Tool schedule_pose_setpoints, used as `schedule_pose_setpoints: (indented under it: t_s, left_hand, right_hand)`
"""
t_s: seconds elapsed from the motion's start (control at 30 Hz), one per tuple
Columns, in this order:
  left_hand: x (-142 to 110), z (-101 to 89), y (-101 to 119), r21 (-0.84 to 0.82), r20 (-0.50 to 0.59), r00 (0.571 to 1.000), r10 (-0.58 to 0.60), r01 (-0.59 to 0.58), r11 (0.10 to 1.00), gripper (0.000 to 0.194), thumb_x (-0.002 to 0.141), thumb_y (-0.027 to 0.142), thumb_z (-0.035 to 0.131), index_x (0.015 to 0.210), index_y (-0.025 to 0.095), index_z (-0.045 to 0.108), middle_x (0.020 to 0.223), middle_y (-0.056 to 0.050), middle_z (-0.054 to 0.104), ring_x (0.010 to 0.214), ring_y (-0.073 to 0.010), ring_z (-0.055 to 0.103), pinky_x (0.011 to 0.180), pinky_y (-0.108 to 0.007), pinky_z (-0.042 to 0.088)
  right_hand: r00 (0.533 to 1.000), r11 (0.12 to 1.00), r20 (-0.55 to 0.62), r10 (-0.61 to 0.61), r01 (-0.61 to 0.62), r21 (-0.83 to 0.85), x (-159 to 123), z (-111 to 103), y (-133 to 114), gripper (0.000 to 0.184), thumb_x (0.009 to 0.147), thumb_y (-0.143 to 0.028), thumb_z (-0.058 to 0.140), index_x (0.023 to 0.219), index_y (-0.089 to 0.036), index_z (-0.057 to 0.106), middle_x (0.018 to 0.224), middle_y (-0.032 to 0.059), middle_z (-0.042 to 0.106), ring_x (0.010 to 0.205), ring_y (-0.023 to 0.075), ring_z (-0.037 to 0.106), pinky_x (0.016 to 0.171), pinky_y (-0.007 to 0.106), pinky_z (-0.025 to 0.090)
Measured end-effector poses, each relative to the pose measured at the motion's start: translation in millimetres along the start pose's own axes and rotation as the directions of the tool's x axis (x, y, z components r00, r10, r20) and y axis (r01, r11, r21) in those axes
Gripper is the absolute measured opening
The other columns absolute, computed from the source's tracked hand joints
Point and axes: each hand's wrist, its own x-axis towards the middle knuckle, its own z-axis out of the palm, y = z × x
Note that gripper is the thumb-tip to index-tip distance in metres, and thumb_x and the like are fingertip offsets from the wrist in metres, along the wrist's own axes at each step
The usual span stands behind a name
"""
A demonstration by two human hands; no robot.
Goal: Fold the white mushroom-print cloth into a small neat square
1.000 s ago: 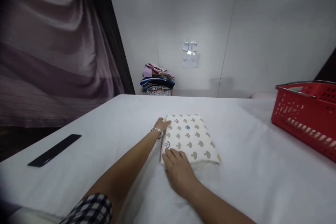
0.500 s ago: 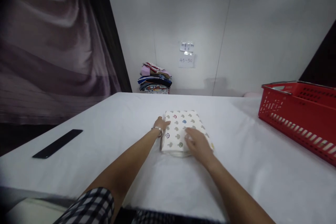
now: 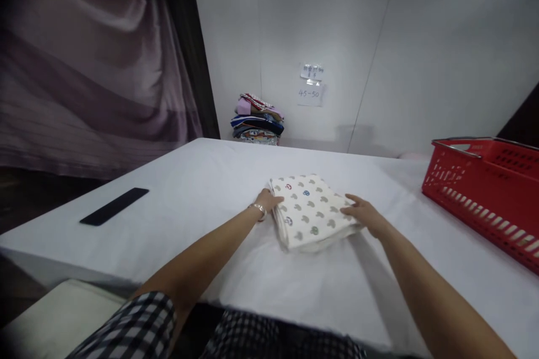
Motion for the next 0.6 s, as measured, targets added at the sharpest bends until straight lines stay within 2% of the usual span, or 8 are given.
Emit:
schedule_pose_setpoints:
  t_s: [0.1,0.2,0.3,0.4,0.47,0.53,0.6]
  left_hand:
    - [-31.2,10.6,-11.9,-0.073,0.145,0.989,0.042,-0.031,0.997,0.070,0.064,0.032,0.074,0.125,0.019,0.043,0.103,-0.009,0.068,0.070,-0.0169,0.066,0.054,-0.023,0.050]
    - [-46.5,7.5,-20.6,-0.081,0.213,0.976,0.051,-0.034,0.996,0.071,0.067,0.036,0.072,0.129,0.018,0.040,0.092,-0.009,0.069,0.058,-0.0151,0.064,0.049,-0.023,0.048]
    - [-35.6,-6.2,-26.0,-0.050,0.157,0.985,0.076,-0.069,0.996,0.053,0.076,0.040,0.062,0.120,0.012,0.050,0.094,-0.012,0.068,0.059,-0.0151,0.063,0.053,-0.025,0.049]
    - [-11.6,-17.3,-26.4,-0.058,0.063,0.988,0.143,-0.140,0.989,0.036,0.081,0.029,0.057,0.114,0.014,0.056,0.108,-0.011,0.064,0.076,-0.0158,0.064,0.069,-0.026,0.050]
    - [2.3,-19.6,-23.4,-0.074,0.023,0.977,0.212,-0.210,0.975,0.034,0.080,0.021,0.057,0.115,0.017,0.058,0.116,-0.009,0.062,0.089,-0.0161,0.062,0.082,-0.026,0.048]
    - [11.9,-17.9,-19.8,-0.100,0.006,0.960,0.281,-0.279,0.955,0.037,0.080,0.015,0.056,0.116,0.019,0.059,0.122,-0.006,0.059,0.098,-0.0160,0.059,0.091,-0.025,0.044]
    - [18.1,-13.4,-18.2,-0.139,0.009,0.942,0.334,-0.330,0.934,0.036,0.080,0.013,0.054,0.115,0.019,0.061,0.121,-0.005,0.060,0.102,-0.0160,0.058,0.095,-0.025,0.042]
  right_hand:
    - [0.997,0.985,-0.078,0.004,-0.018,-0.174,22.6,-33.9,2.1,0.058,0.072,-0.027,0.065,0.126,-0.009,0.053,0.094,0.0122,0.068,0.078,0.0216,0.065,0.071,0.030,0.051]
    - [0.990,0.915,-0.144,0.007,-0.065,-0.399,34.4,-42.5,-5.6,0.047,0.067,-0.017,0.064,0.113,-0.008,0.063,0.098,0.0147,0.068,0.087,0.0274,0.063,0.076,0.035,0.049]
    - [0.987,0.878,-0.147,-0.060,-0.017,-0.478,24.5,-22.0,-21.6,0.043,0.072,-0.018,0.059,0.113,-0.011,0.063,0.111,0.0134,0.064,0.099,0.0288,0.059,0.087,0.038,0.045]
    - [0.984,0.887,-0.024,-0.175,0.147,-0.438,-4.3,14.2,-40.9,0.039,0.081,-0.031,0.051,0.116,-0.018,0.062,0.116,0.0079,0.063,0.094,0.0243,0.061,0.084,0.036,0.047]
    - [0.957,0.872,0.069,-0.281,0.285,-0.399,-26.6,38.3,-52.0,0.037,0.084,-0.037,0.047,0.114,-0.021,0.062,0.116,0.0060,0.062,0.097,0.0234,0.059,0.083,0.035,0.047]
    - [0.912,0.805,0.122,-0.392,0.404,-0.434,-45.6,57.1,-59.0,0.036,0.086,-0.038,0.044,0.111,-0.020,0.063,0.114,0.0071,0.062,0.103,0.0239,0.056,0.086,0.036,0.045]
    - [0.878,0.722,0.160,-0.451,0.464,-0.514,-58.3,68.2,-61.1,0.036,0.088,-0.037,0.041,0.108,-0.019,0.063,0.107,0.0087,0.063,0.101,0.0239,0.055,0.086,0.036,0.044]
